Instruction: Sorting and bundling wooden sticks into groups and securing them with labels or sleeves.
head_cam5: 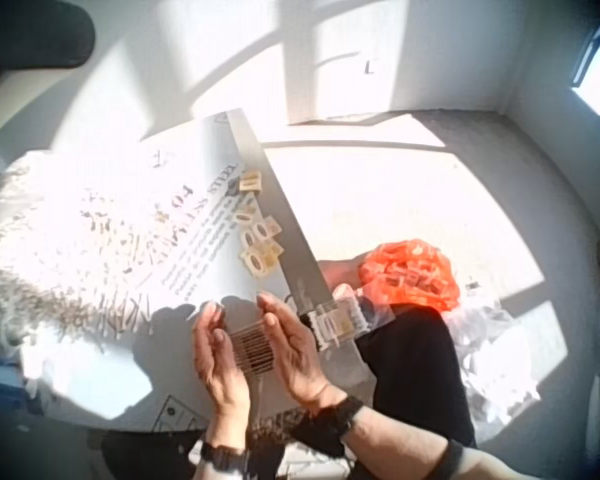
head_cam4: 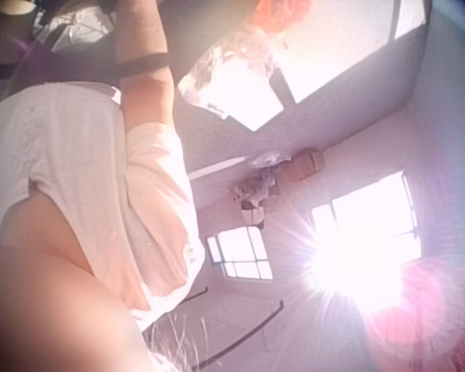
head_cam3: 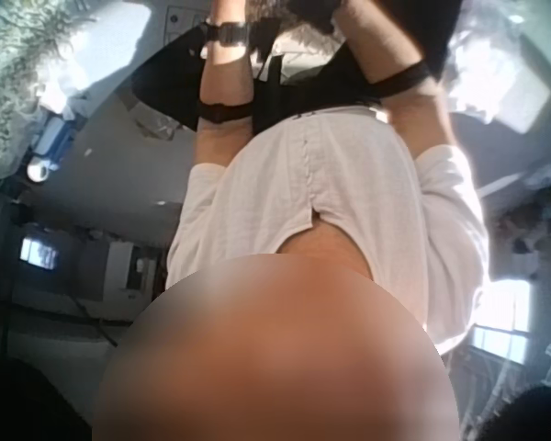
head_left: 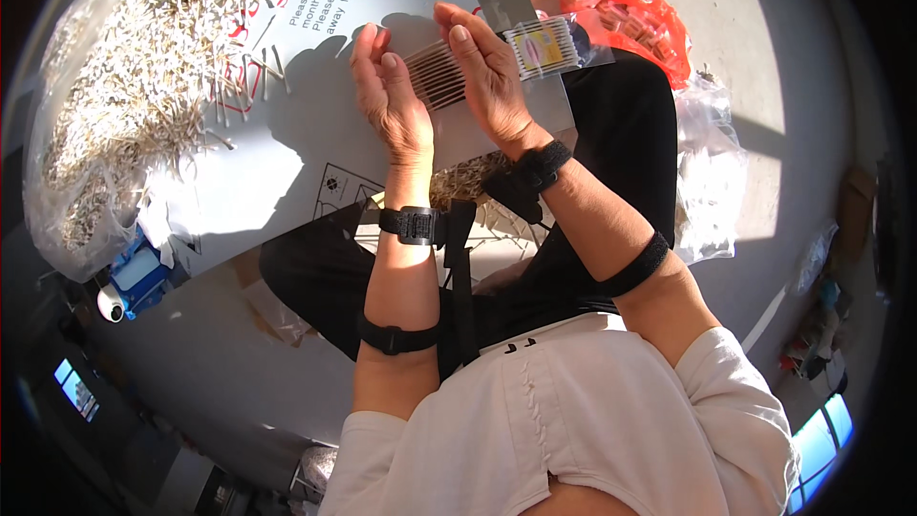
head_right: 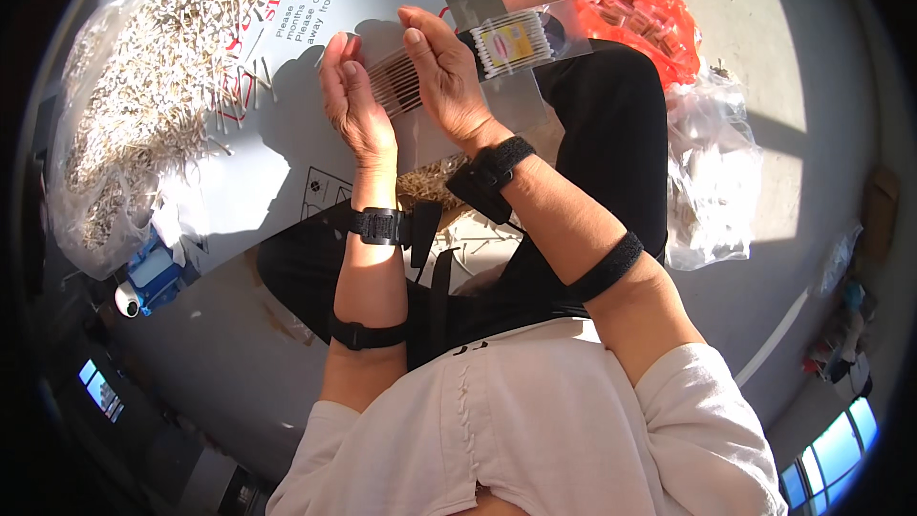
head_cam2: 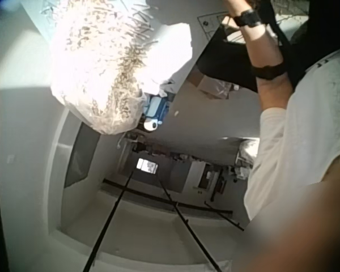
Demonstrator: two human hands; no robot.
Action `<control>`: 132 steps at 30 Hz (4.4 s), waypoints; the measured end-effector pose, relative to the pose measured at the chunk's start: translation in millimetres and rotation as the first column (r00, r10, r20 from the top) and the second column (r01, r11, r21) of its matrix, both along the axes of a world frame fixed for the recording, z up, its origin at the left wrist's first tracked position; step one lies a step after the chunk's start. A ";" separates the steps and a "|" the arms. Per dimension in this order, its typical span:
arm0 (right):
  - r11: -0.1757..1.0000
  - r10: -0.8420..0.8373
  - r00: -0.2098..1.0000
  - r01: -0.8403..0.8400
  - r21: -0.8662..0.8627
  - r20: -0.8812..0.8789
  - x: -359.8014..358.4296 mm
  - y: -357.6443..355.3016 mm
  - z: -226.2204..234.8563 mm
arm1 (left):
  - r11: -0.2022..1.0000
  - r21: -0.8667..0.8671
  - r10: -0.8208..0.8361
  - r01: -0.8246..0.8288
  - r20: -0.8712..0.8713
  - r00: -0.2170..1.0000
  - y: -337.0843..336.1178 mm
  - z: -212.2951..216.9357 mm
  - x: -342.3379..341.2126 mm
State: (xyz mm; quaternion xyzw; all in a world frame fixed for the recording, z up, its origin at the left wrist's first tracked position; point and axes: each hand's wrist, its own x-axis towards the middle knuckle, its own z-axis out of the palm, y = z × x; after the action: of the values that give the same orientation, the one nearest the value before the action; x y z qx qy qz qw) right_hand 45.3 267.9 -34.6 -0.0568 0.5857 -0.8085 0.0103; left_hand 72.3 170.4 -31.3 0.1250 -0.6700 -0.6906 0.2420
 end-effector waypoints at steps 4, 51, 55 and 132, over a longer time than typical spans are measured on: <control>1.000 0.017 0.999 -0.017 -0.005 0.035 0.7 1.5 0.8 | 0.998 0.057 -0.020 0.019 0.026 0.999 -5.0 0.0 2.6; 0.691 0.297 0.904 0.019 0.722 -0.307 -14.7 64.4 25.7 | 0.211 -0.888 -0.056 0.408 0.406 0.912 -5.6 3.0 37.1; 0.539 0.399 0.835 0.121 0.834 -0.379 -14.1 73.8 37.4 | 0.216 -0.885 -0.052 0.413 0.412 0.910 -5.4 4.2 37.6; 0.509 0.326 0.869 0.169 0.844 -0.371 -2.8 55.5 21.9 | 0.238 -0.891 -0.034 0.387 0.391 0.920 -3.5 0.3 36.0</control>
State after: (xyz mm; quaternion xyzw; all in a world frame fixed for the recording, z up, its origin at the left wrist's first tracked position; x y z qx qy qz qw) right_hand 42.5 323.4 -12.7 -0.2728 0.8856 -0.3687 -0.0723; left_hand 108.3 166.9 -31.0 -0.0391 -0.9861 -0.1454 0.0700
